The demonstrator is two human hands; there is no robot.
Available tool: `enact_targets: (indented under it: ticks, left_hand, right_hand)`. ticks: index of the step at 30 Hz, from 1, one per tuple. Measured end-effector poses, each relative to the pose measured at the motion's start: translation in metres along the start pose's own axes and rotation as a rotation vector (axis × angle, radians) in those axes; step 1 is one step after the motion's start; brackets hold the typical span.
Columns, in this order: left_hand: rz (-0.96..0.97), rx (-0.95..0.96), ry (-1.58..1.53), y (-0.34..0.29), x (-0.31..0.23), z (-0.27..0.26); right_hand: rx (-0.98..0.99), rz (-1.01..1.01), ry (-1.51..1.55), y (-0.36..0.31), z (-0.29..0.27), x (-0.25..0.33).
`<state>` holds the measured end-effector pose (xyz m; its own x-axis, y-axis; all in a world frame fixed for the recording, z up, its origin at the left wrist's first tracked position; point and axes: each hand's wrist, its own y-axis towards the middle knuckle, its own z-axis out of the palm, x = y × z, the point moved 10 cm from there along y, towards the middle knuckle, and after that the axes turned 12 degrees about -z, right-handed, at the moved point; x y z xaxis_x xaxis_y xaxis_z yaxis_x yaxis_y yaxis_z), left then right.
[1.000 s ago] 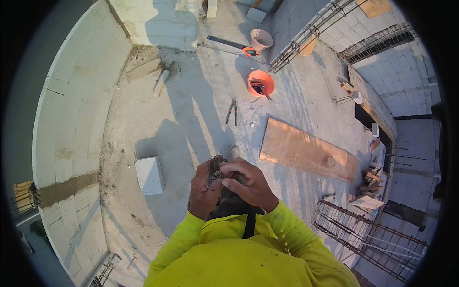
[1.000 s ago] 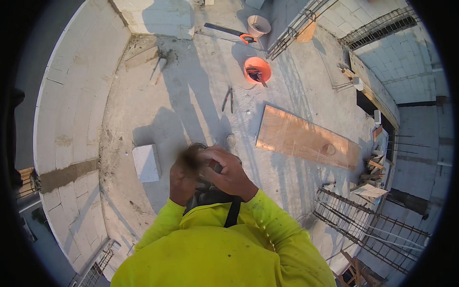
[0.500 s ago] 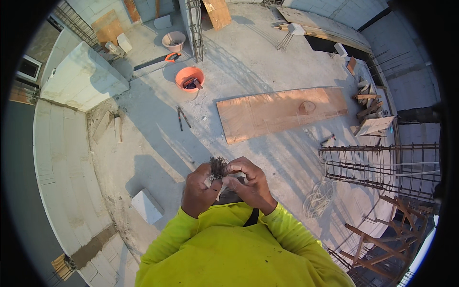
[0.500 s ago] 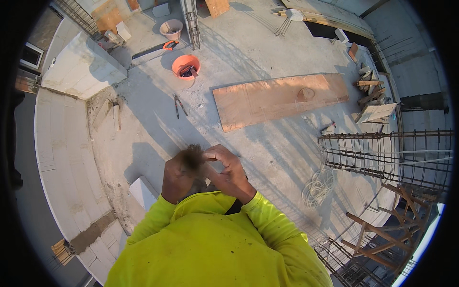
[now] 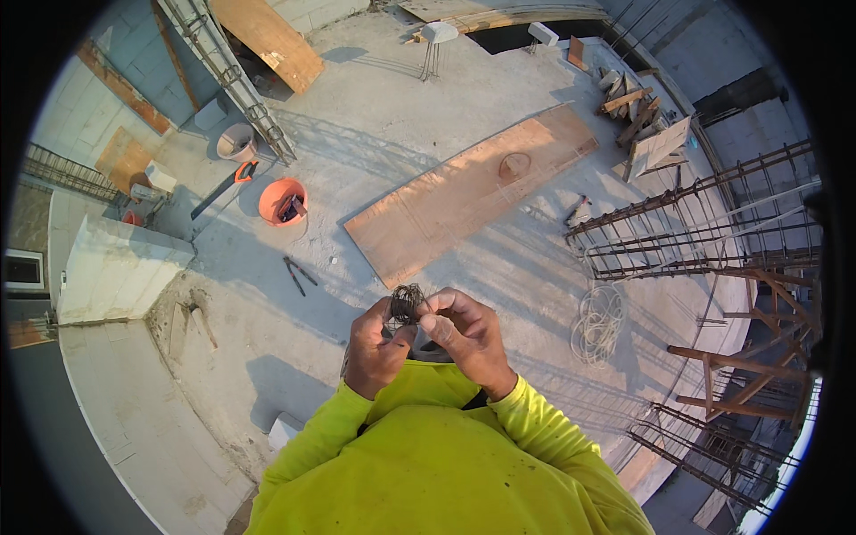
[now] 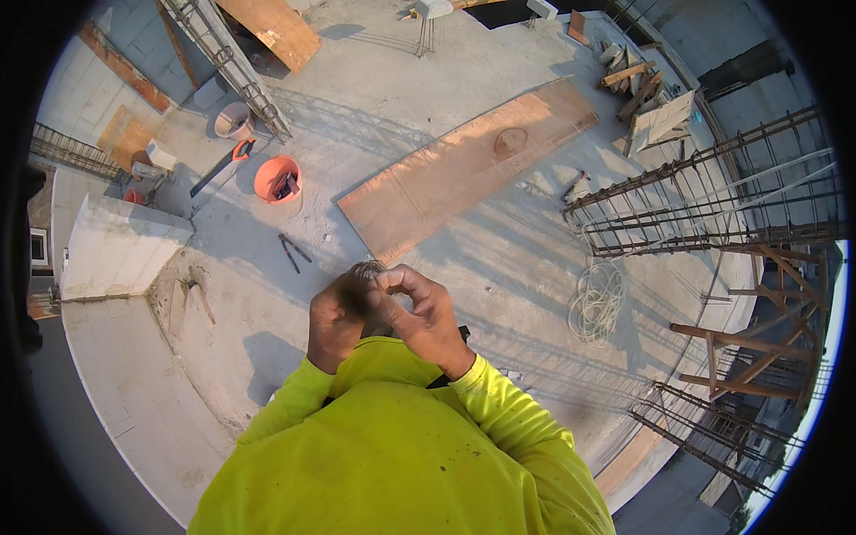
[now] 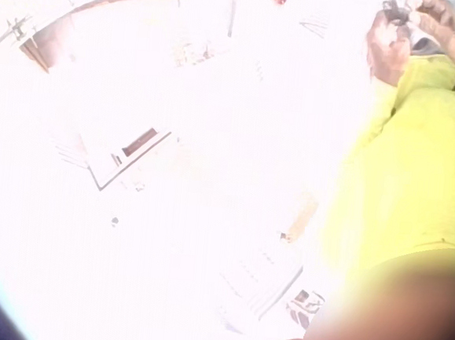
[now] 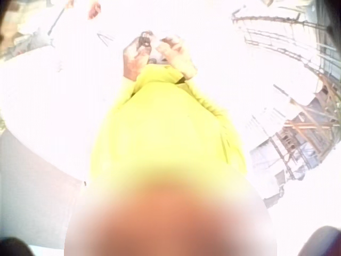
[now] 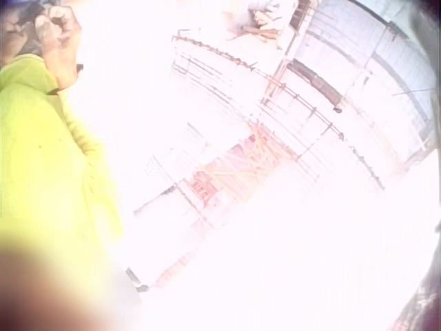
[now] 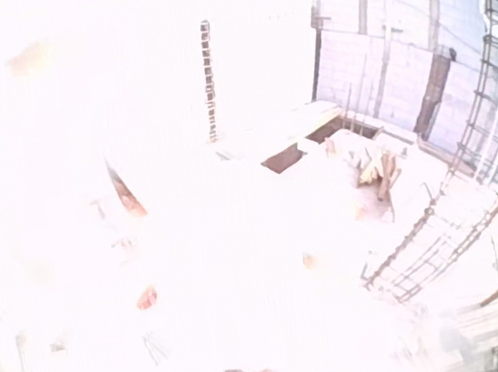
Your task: The person hammers nails into a wooden board on the floor, then picks up a bundle of wire ties, separates one, and bends it around the board's edge. The person continues to manipulate the wire by hand, bending and shaping it around the board.
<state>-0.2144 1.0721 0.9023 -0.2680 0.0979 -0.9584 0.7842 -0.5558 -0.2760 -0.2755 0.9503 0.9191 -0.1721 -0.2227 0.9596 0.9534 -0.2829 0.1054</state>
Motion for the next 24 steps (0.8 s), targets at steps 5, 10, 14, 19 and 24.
enact_targets:
  ticks: [5, 10, 14, 19, 24]
  left_hand:
    - [0.132, 0.118, 0.170, 0.024, -0.016, 0.009]
    - [0.224, 0.243, 0.121, 0.037, -0.027, 0.005]
    - [0.177, 0.240, 0.036, 0.051, -0.022, -0.004]
    - [0.192, 0.209, 0.086, 0.061, -0.019, -0.011]
    - [0.208, 0.253, 0.087, 0.068, -0.017, -0.009]
  right_hand:
    - [-0.195, -0.022, -0.044, 0.006, -0.011, 0.006]
    - [-0.363, -0.061, 0.020, 0.009, -0.008, 0.007]
    - [-0.467, -0.007, 0.040, 0.009, -0.002, 0.001]
    - [-0.498, -0.016, -0.014, 0.011, -0.001, 0.001]
    - [-0.508, -0.089, 0.023, 0.011, 0.003, -0.001]
